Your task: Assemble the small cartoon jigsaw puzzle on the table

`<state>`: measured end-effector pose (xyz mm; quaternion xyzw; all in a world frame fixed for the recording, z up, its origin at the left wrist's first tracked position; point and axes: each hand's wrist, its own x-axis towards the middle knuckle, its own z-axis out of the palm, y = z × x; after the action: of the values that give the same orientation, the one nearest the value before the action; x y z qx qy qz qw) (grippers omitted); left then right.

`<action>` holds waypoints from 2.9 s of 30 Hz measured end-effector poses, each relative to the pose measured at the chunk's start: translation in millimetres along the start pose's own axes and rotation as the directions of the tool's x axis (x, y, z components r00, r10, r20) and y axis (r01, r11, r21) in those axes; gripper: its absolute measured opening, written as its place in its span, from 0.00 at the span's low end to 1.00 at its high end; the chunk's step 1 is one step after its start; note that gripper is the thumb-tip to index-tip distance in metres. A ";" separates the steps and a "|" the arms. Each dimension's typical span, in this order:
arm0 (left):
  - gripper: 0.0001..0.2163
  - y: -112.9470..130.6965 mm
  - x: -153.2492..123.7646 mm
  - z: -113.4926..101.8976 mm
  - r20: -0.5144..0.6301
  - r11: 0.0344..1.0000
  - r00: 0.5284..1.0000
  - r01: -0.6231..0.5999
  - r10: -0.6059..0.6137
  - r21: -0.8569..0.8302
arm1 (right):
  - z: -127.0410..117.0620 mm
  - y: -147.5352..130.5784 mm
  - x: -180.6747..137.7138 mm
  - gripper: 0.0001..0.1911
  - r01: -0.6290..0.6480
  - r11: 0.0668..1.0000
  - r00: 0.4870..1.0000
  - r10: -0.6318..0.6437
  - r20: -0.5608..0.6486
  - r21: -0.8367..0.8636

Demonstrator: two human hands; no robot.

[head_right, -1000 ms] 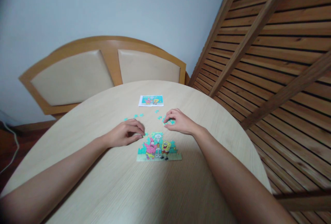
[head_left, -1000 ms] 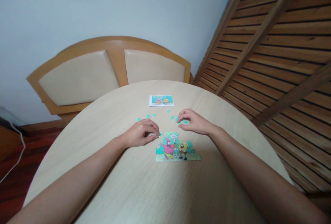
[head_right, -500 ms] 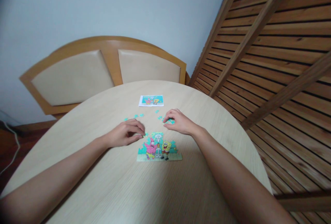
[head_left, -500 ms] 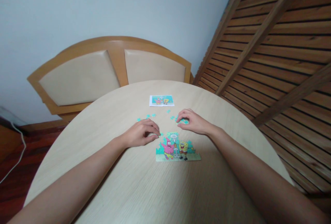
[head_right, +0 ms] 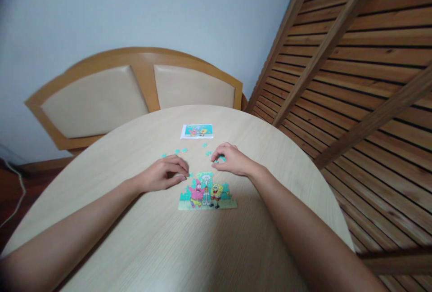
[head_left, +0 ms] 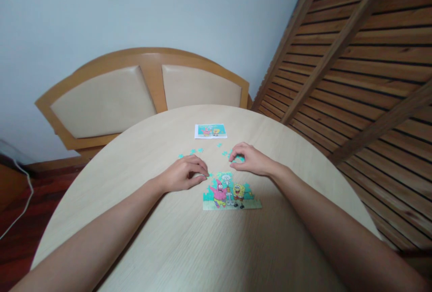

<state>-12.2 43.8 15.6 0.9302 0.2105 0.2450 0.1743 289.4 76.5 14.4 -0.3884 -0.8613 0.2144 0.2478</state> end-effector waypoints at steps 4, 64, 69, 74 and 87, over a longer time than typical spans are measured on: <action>0.07 0.3 0.5 0.2 -0.007 1.000 1.000 0.004 -0.004 0.002 | -2.1 -8.6 0.8 0.09 0.021 0.997 0.998 -0.025 0.049 0.074; 0.06 -1.5 -0.1 1.4 -0.016 0.999 0.999 -0.036 0.036 -0.009 | 32.1 -39.6 -0.8 0.11 0.087 0.992 0.989 -0.097 0.113 0.094; 0.06 -1.0 -0.1 0.9 -0.010 0.999 0.999 -0.039 0.039 -0.012 | 33.0 -40.4 -1.0 0.09 0.099 0.991 0.989 -0.108 0.097 0.093; 0.07 -0.9 -0.6 0.7 -0.010 0.999 0.999 -0.038 0.038 -0.010 | 34.9 -40.1 -0.9 0.07 0.099 0.993 0.992 -0.103 0.076 0.059; 0.07 -1.7 -0.7 1.4 -0.008 1.000 1.000 -0.030 0.030 0.001 | 31.7 -50.6 -1.3 0.07 0.098 0.995 0.993 -0.097 0.063 -0.020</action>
<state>-12.5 44.6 13.5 0.9323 0.1974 0.2512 0.1693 242.9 39.2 17.6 -0.3418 -0.8889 0.2041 0.2265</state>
